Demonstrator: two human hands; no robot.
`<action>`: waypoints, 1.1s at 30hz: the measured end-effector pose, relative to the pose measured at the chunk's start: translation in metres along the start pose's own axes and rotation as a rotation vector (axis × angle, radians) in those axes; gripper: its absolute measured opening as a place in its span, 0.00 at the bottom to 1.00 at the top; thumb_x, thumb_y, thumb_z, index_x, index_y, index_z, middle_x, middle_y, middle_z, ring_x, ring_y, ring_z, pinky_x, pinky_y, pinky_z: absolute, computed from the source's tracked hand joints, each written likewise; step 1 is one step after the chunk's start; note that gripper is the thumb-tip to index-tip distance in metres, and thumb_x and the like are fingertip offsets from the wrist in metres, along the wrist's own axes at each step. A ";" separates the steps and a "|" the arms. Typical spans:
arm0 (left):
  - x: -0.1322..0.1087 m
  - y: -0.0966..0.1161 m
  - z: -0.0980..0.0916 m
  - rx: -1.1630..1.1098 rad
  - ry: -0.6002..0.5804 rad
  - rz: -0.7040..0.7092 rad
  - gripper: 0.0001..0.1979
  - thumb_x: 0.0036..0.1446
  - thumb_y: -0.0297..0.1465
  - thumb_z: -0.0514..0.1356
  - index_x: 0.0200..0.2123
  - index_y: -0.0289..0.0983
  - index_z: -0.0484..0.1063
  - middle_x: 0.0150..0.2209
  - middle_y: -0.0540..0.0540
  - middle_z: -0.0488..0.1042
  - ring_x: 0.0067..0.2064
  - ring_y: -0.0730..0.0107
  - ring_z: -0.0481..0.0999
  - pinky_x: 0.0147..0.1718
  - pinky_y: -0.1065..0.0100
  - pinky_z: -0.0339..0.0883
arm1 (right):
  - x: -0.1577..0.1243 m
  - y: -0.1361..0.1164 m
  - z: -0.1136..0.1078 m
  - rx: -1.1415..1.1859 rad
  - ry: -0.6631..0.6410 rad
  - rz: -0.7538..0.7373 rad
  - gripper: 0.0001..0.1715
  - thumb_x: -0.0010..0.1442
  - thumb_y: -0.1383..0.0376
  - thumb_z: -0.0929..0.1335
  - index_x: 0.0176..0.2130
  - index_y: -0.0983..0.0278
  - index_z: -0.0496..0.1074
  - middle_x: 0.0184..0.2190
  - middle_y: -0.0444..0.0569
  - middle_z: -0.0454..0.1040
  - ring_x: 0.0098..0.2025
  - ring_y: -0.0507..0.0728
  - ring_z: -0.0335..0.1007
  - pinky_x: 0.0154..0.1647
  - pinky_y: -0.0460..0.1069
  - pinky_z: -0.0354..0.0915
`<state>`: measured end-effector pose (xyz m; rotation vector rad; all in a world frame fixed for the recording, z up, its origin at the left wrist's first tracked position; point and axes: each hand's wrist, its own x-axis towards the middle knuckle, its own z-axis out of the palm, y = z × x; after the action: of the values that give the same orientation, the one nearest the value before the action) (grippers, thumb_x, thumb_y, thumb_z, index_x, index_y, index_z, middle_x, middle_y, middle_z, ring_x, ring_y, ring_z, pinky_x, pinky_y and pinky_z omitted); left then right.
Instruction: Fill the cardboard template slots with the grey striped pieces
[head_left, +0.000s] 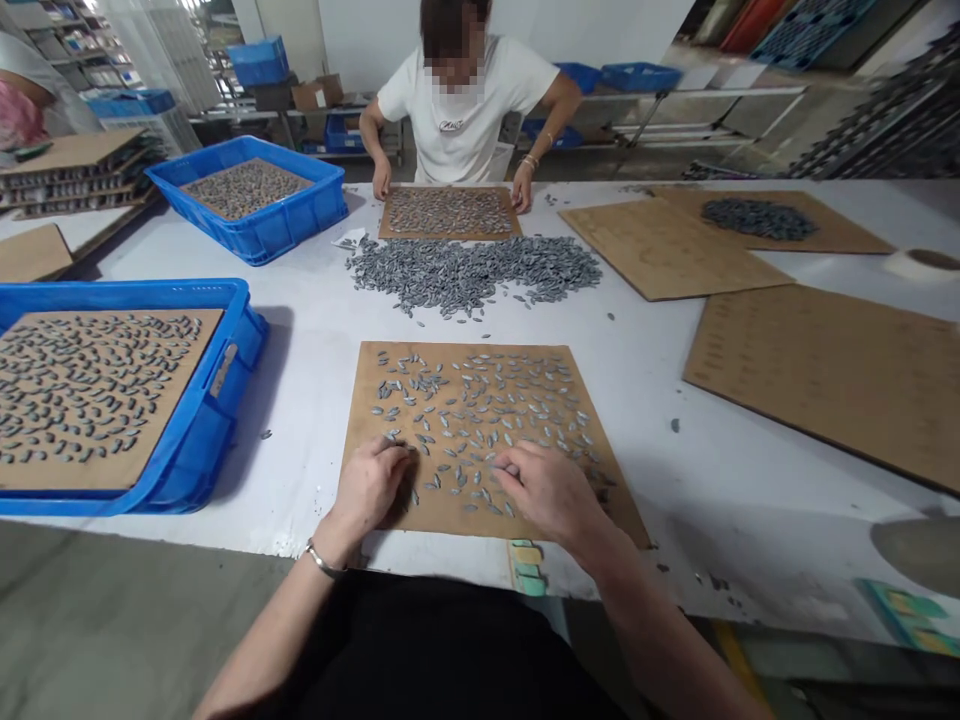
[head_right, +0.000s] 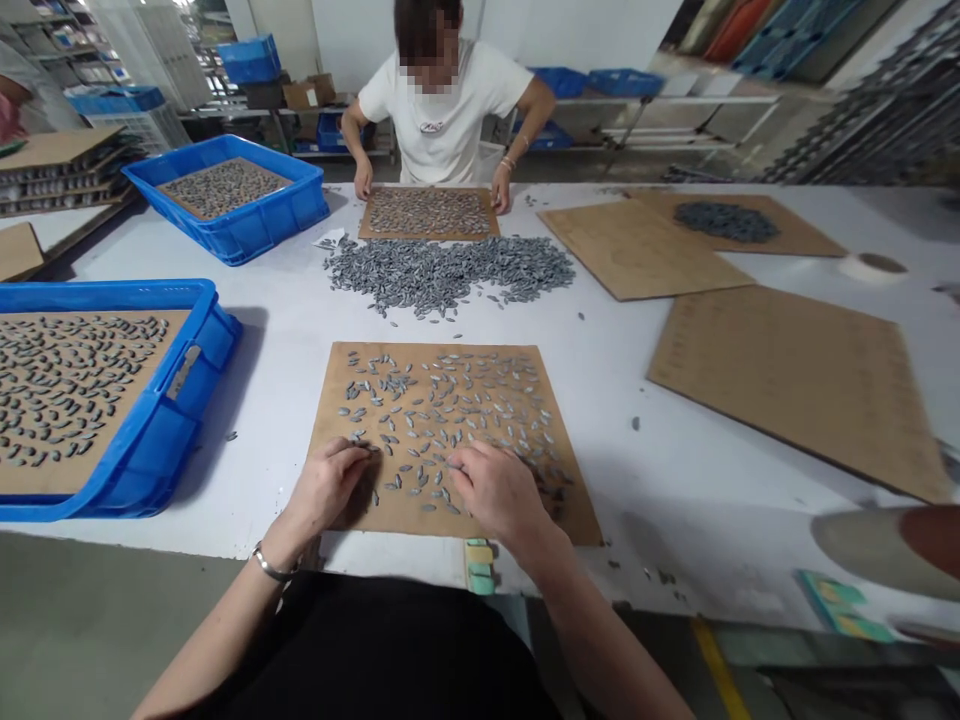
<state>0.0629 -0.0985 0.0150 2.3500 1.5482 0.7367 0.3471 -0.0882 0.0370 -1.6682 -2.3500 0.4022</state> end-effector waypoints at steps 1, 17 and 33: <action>-0.005 -0.005 -0.004 -0.005 0.031 -0.005 0.11 0.72 0.30 0.56 0.41 0.38 0.80 0.37 0.44 0.78 0.38 0.65 0.78 0.39 0.65 0.75 | -0.002 -0.001 -0.001 -0.006 -0.003 0.000 0.10 0.64 0.67 0.66 0.35 0.60 0.78 0.33 0.47 0.79 0.35 0.55 0.73 0.36 0.48 0.59; -0.046 -0.002 -0.003 -0.023 0.116 -0.063 0.15 0.74 0.32 0.52 0.43 0.38 0.79 0.35 0.43 0.77 0.36 0.65 0.77 0.36 0.65 0.75 | 0.015 -0.055 0.011 -0.141 -0.231 -0.155 0.10 0.68 0.69 0.67 0.36 0.61 0.78 0.39 0.50 0.81 0.43 0.57 0.76 0.45 0.50 0.62; -0.021 0.030 0.028 0.167 -0.104 0.047 0.12 0.71 0.27 0.55 0.36 0.37 0.77 0.38 0.42 0.76 0.39 0.61 0.74 0.40 0.59 0.71 | 0.000 -0.027 0.005 -0.004 -0.068 -0.032 0.13 0.68 0.66 0.65 0.37 0.60 0.80 0.37 0.48 0.81 0.39 0.56 0.76 0.41 0.49 0.63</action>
<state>0.0949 -0.1282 -0.0012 2.5073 1.5714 0.5029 0.3214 -0.0975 0.0418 -1.6416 -2.4241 0.4551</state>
